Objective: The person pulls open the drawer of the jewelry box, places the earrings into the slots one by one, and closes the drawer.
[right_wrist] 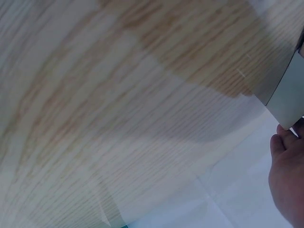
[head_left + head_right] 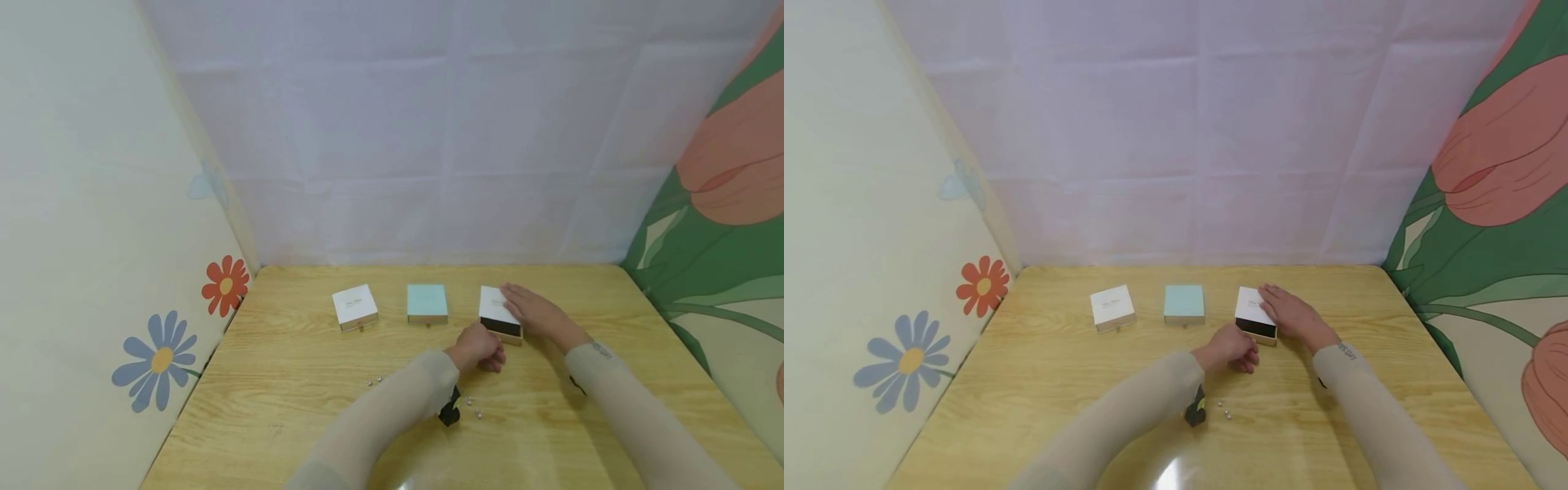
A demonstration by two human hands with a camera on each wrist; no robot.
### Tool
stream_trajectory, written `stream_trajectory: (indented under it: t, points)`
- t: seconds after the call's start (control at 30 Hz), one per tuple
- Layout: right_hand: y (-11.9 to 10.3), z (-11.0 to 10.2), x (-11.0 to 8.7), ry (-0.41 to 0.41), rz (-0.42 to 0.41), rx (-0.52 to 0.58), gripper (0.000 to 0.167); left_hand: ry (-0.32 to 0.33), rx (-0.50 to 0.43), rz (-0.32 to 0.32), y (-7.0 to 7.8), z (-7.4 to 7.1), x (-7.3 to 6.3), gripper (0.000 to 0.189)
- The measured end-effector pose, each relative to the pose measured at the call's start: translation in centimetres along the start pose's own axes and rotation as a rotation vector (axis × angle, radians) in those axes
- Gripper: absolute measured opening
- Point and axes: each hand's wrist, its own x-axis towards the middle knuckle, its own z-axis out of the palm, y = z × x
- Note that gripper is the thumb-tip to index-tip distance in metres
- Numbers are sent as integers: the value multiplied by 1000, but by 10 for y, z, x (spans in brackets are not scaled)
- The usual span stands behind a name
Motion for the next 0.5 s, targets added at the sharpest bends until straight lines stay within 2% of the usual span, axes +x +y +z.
stream_trajectory:
  t: [0.5]
  points:
    - [-1, -2, 0, -5, 2, 11, 53, 11, -14, -38, -1, 1, -13, 23]
